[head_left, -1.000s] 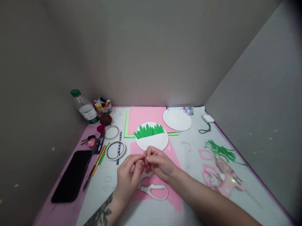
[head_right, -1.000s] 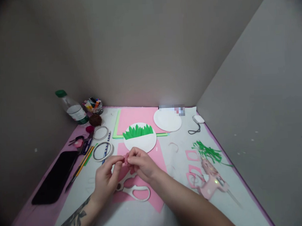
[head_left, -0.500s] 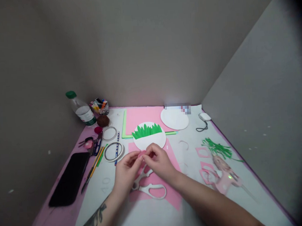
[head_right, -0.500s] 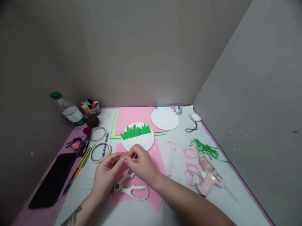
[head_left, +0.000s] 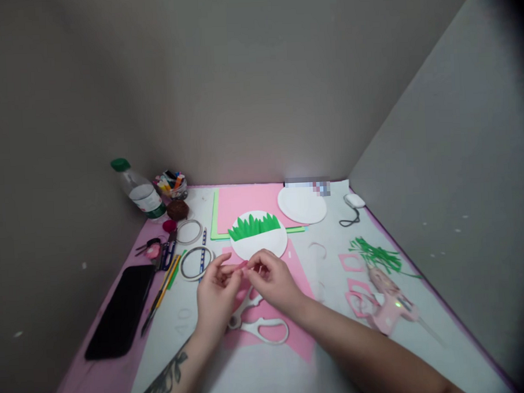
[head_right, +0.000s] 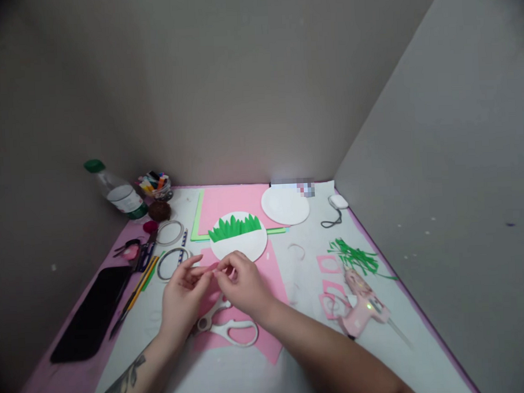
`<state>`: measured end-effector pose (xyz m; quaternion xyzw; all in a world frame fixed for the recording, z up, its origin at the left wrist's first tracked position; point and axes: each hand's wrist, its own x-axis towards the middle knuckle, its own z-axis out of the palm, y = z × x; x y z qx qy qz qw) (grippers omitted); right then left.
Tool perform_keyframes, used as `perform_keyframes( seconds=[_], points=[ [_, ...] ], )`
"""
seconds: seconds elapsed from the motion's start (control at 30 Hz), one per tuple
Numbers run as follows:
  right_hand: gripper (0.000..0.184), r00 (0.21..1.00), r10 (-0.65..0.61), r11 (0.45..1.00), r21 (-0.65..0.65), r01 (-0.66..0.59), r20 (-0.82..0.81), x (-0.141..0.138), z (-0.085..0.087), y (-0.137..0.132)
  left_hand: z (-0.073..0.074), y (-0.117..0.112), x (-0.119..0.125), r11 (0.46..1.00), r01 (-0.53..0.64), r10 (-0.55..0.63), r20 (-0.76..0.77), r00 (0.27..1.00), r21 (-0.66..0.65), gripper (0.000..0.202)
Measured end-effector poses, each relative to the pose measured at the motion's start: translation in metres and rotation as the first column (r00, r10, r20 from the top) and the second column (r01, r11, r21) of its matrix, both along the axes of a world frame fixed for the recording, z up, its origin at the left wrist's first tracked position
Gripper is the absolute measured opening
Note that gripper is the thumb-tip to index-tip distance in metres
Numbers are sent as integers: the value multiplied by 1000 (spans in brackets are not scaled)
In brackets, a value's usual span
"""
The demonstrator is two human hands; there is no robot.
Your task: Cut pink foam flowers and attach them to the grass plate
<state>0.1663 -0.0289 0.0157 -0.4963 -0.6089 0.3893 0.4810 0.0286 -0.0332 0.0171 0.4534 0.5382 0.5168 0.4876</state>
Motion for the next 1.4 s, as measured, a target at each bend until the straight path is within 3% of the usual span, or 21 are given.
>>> perform_keyframes(
  seconds=[0.07, 0.17, 0.27, 0.4, 0.57, 0.9, 1.17, 1.4],
  points=[
    [7, 1000, 3, 1000, -6, -3, -5, -1, -1, -2, -2, 2, -2, 999, -39, 40, -36, 999, 21, 40],
    [30, 992, -22, 998, -60, 14, -124, -2, -3, -4, -4, 3, -3, 995, -95, 97, -47, 994, 43, 42],
    [42, 967, -45, 990, -143, 9, -249, -2, -4, -2, -4, 1, -1, 998, -52, 54, -30, 998, 46, 46],
    [24, 944, -42, 981, -191, -23, -328, -2, -3, 0, -3, -1, 2, 996, 60, -57, -46, 997, 71, 43],
    [10, 973, -34, 981, -192, -11, -229, 0, -2, -1, -3, 1, 0, 994, 101, -97, -77, 992, 47, 43],
    [25, 961, -17, 987, -160, -28, -275, 2, -17, 3, -6, 7, -5, 993, 91, -79, -148, 986, 72, 20],
    [41, 960, -34, 973, -227, -31, -276, -1, -10, 4, -10, 7, -6, 994, 91, -75, -216, 974, 64, 16],
    [35, 968, -11, 975, -218, -45, -250, 0, -10, 2, -10, 7, -6, 992, 115, -103, -192, 976, 51, 15]
  ],
)
